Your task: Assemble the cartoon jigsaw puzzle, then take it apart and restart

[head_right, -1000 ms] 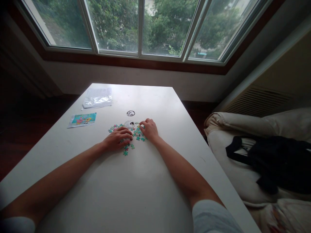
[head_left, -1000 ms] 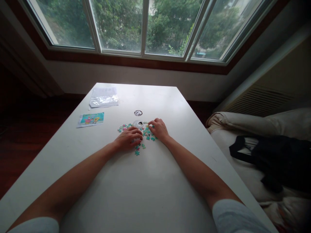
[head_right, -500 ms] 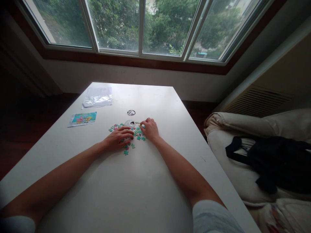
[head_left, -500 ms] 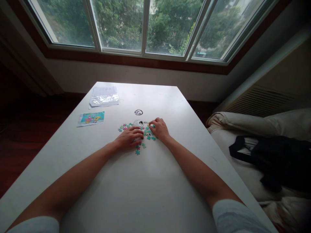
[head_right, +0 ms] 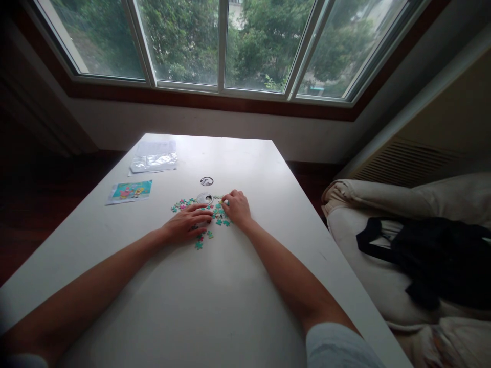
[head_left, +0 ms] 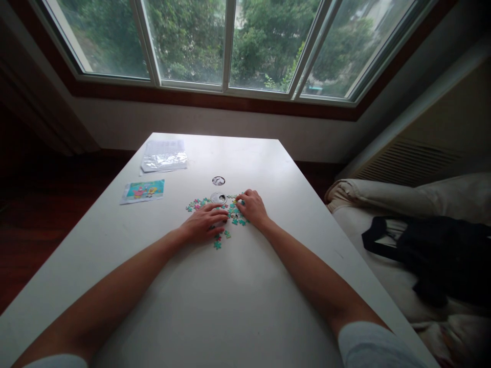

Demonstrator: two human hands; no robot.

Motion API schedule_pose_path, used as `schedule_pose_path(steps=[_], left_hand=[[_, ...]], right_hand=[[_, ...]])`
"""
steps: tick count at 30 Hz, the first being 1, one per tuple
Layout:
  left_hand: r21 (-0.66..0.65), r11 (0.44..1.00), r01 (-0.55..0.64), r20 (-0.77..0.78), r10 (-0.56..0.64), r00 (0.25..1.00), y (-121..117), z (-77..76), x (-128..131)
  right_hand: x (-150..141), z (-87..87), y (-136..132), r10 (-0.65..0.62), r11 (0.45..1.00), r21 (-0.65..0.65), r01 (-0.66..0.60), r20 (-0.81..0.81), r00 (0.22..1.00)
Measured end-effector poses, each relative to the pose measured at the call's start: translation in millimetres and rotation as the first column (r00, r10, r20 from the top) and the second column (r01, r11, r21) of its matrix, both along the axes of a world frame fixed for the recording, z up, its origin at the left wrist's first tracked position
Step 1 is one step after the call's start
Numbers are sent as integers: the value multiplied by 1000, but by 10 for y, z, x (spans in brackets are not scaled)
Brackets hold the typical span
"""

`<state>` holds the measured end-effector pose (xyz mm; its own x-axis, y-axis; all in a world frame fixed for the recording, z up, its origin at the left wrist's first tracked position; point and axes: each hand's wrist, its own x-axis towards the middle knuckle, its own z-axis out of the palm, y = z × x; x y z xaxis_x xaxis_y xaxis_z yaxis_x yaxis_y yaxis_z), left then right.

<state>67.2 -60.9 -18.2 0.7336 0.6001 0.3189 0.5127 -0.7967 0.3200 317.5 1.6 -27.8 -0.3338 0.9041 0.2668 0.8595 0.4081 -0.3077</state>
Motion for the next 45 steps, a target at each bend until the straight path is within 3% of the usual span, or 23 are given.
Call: schedule_pose_path(steps=[15, 26, 33, 40, 45], left_hand=[[16, 1000, -11, 57, 10, 998, 19, -34, 0], [58, 996, -73, 42, 71, 997, 19, -11, -2], [96, 989, -112, 64, 106, 992, 31, -29, -36], [101, 992, -69, 4, 69, 998, -12, 3, -18], [86, 995, -45, 2, 45, 999, 16, 10, -46]], right_hand=[[4, -77, 27, -11, 1000, -1, 10, -46, 999], [-14, -37, -24, 0, 999, 42, -1, 20, 1000], [-18, -68, -11, 6, 999, 45, -4, -45, 999], [16, 1, -46, 152, 988, 68, -139, -249, 957], [-23, 37, -166, 250, 939, -100, -328, -456, 854]])
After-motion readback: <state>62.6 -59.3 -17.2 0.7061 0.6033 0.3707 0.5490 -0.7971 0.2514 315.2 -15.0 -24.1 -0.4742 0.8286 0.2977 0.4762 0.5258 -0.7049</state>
